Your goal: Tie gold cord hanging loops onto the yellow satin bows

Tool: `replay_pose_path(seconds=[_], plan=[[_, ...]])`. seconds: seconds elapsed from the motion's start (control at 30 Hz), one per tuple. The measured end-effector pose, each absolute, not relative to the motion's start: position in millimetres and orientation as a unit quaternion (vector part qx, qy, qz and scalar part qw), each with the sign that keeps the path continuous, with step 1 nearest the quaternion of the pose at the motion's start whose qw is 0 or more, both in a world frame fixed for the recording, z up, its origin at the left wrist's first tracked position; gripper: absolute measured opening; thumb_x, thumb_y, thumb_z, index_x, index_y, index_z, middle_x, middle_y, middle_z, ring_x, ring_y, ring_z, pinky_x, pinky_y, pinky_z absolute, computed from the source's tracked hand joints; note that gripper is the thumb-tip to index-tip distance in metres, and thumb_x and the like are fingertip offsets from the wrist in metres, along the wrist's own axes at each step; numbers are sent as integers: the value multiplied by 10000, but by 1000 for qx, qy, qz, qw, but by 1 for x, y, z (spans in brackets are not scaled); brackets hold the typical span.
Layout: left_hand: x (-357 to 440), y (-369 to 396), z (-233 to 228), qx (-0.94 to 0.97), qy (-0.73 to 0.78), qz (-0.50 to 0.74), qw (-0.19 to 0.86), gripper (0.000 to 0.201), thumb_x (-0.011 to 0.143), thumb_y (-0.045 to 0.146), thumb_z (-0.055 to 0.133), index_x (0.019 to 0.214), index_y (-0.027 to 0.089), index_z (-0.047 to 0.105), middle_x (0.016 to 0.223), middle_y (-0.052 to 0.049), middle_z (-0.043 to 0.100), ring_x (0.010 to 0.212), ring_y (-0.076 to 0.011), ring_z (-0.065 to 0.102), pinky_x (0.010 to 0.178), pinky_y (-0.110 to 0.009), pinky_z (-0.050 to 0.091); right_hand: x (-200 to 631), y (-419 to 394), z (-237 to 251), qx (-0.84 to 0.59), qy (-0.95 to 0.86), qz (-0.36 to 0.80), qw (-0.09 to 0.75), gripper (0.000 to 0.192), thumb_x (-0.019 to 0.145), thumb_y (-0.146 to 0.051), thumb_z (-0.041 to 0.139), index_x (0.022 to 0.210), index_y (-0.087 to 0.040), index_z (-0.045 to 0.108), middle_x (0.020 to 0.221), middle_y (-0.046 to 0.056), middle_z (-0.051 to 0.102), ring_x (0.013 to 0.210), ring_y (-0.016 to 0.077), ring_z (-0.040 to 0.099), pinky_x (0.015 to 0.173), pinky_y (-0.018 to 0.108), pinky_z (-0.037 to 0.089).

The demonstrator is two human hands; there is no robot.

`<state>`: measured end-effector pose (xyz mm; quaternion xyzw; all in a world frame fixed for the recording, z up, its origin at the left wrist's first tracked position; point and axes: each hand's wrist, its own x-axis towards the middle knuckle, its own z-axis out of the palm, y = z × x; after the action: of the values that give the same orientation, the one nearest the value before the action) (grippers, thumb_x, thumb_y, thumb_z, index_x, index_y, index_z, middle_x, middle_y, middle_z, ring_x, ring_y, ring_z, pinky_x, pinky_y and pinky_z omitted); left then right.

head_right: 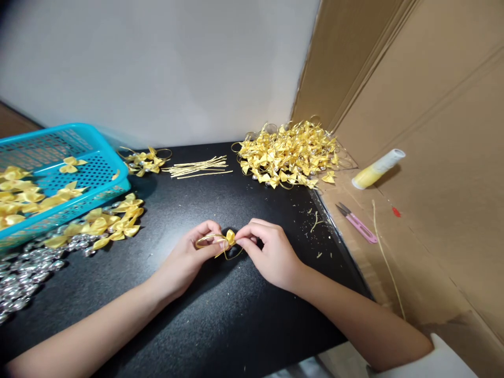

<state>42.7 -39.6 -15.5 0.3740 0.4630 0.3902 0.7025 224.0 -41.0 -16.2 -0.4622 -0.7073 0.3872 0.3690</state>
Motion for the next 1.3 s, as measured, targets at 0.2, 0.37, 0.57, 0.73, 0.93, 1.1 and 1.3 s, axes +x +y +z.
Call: replay_pose_path(seconds=[0.2, 0.37, 0.57, 0.73, 0.93, 1.1, 1.3], plan=[[44, -40, -14, 387, 464, 387, 697, 258, 669, 216, 779, 720, 173, 529, 622, 52, 566, 599, -89, 499, 604, -207, 370, 225, -41, -14, -432, -765, 307, 366, 148, 896, -149, 552, 806, -192, 662, 715, 22, 605, 670, 140, 564, 623, 267, 448], [45, -41, -13, 388, 471, 383, 693, 262, 665, 236, 779, 725, 176, 532, 622, 49, 571, 588, -90, 494, 599, -212, 364, 224, -42, -16, -430, -763, 303, 376, 158, 895, -134, 542, 800, -192, 655, 710, 20, 598, 666, 139, 568, 613, 262, 449], [44, -41, -13, 379, 481, 381, 693, 287, 658, 271, 790, 746, 179, 532, 617, 42, 580, 582, -99, 502, 614, -227, 371, 219, -45, -21, -466, -728, 334, 376, 145, 879, -144, 558, 780, -194, 651, 680, 2, 568, 598, 117, 516, 573, 250, 422], [44, -40, -15, 366, 473, 389, 701, 309, 643, 260, 806, 749, 173, 529, 619, 54, 553, 599, -85, 487, 623, -212, 377, 215, -46, -22, -482, -704, 358, 378, 146, 869, -148, 564, 761, -193, 651, 660, -8, 548, 600, 117, 496, 576, 252, 404], [44, -41, -18, 353, 465, 397, 708, 318, 650, 276, 814, 751, 170, 532, 612, 63, 530, 586, -72, 460, 608, -197, 365, 216, -44, -25, -492, -669, 410, 376, 123, 856, -169, 580, 760, -189, 654, 670, -8, 537, 612, 120, 482, 582, 253, 403], [43, -40, -20, 352, 464, 399, 709, 332, 642, 287, 825, 744, 177, 529, 620, 62, 538, 590, -83, 479, 608, -205, 366, 218, -43, -28, -494, -661, 422, 376, 111, 853, -180, 585, 779, -193, 666, 697, -1, 549, 632, 125, 491, 595, 256, 415], [42, -39, -21, 354, 458, 400, 711, 317, 659, 276, 815, 746, 177, 526, 619, 62, 547, 594, -80, 482, 615, -200, 360, 218, -43, -28, -496, -657, 426, 375, 109, 852, -180, 587, 779, -193, 666, 695, 0, 553, 630, 125, 493, 601, 258, 417]])
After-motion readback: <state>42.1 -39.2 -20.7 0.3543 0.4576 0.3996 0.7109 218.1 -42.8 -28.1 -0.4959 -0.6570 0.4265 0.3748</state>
